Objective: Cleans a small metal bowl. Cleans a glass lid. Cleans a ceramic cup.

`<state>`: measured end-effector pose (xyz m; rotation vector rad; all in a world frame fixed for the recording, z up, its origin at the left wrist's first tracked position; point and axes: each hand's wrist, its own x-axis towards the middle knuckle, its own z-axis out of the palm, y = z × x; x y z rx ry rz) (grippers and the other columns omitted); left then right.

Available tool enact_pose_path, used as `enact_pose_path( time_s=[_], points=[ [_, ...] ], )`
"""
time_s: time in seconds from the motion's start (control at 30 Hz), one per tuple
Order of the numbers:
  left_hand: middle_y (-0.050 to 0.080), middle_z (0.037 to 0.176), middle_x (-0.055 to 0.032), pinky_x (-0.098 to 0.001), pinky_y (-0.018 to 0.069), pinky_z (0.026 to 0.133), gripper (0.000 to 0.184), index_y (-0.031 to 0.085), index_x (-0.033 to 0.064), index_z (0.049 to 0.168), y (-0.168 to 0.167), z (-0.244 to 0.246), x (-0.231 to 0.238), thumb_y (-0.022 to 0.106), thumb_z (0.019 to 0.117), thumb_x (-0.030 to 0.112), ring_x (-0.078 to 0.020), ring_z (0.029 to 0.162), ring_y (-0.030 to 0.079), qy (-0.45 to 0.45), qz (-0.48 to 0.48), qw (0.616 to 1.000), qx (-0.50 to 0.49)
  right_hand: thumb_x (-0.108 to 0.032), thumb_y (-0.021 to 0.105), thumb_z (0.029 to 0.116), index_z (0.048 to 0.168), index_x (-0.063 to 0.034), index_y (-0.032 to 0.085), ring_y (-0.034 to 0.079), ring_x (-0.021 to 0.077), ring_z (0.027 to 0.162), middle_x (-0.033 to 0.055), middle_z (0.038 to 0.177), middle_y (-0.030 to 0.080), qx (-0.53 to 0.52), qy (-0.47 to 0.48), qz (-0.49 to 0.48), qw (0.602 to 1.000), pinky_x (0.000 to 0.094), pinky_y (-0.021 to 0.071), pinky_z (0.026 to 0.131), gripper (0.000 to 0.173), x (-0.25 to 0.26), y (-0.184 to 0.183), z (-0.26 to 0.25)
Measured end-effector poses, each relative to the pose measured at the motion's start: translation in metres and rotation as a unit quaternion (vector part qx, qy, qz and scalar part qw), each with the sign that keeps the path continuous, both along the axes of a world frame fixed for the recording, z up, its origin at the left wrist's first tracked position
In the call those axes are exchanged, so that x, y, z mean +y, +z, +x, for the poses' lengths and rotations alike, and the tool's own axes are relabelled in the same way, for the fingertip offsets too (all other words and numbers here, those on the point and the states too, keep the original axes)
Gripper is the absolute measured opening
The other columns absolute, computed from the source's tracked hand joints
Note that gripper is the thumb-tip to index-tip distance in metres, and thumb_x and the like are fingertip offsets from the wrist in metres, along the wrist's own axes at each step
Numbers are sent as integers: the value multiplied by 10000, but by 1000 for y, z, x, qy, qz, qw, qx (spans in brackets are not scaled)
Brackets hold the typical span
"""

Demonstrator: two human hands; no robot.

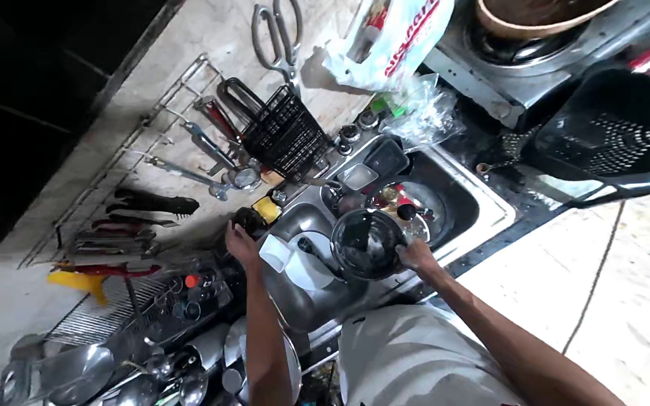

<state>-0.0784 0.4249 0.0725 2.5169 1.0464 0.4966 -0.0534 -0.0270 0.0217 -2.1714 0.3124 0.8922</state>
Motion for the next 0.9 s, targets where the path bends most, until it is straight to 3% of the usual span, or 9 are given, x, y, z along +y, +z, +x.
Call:
enact_pose_path(
  time_s=[0.1,0.2,0.3,0.37,0.5,0.63,0.7,0.77,0.9],
  points=[
    [684,1260,-219,-532,492,1062,420,617,47,1394,-9,10,28,470,1095,304,-366,1185,657,-26,-9,999,44,-199,591,1001,1449,-44,542,625,425,1230,260,1319,643,-44,34,2,998,622,477,1052,477,30,32,3],
    [711,1191,-205,-568,506,1019,411,667,71,1337,-17,18,49,501,1083,348,-368,1108,683,-42,-34,997,57,-213,580,1009,1509,-89,496,611,407,1262,236,1379,616,-29,83,15,996,599,484,1061,522,77,52,13],
    [742,1048,-176,-548,568,896,370,729,66,1210,-15,22,56,558,1058,356,-322,929,723,-37,-86,995,41,-215,581,1010,1487,-28,497,591,395,1286,256,1395,593,-12,86,67,994,572,471,1083,519,132,59,20],
    [741,992,-174,-523,583,847,358,737,45,1164,-14,21,56,586,1046,347,-301,855,720,-29,-114,992,33,-220,587,1003,1444,0,523,631,387,1228,259,1339,622,-13,81,86,993,562,511,1042,497,170,56,22],
    [744,973,-168,-512,593,847,388,732,32,1152,-18,24,55,575,1050,372,-290,843,728,-23,-107,993,53,-218,593,1007,1472,0,487,635,375,1227,248,1339,624,-13,86,80,993,538,516,1039,525,229,58,26],
    [750,975,-147,-510,599,843,420,735,55,1153,-18,21,60,566,1045,424,-272,844,734,-21,-132,989,70,-187,640,974,1485,4,462,657,391,1179,262,1314,628,-22,69,80,994,543,545,997,574,245,47,23],
    [742,984,-152,-511,588,836,416,729,54,1151,-8,20,60,583,1036,426,-278,846,720,-24,-161,985,64,-198,636,981,1512,-13,442,630,388,1233,259,1371,600,-14,73,67,995,540,522,1038,595,242,49,24],
    [738,1003,-176,-520,589,845,404,723,35,1185,-10,20,55,576,1048,386,-299,866,721,-36,-148,987,49,-192,630,984,1505,-26,460,634,386,1227,251,1367,604,-15,81,53,995,538,524,1034,573,239,55,27],
    [727,1006,-199,-610,542,881,440,726,38,1109,-13,20,54,510,1069,419,-366,929,703,-62,-95,990,82,-170,607,1003,1435,-12,541,645,403,1197,250,1303,647,-34,106,63,992,560,515,1023,465,227,57,22]
  ],
)
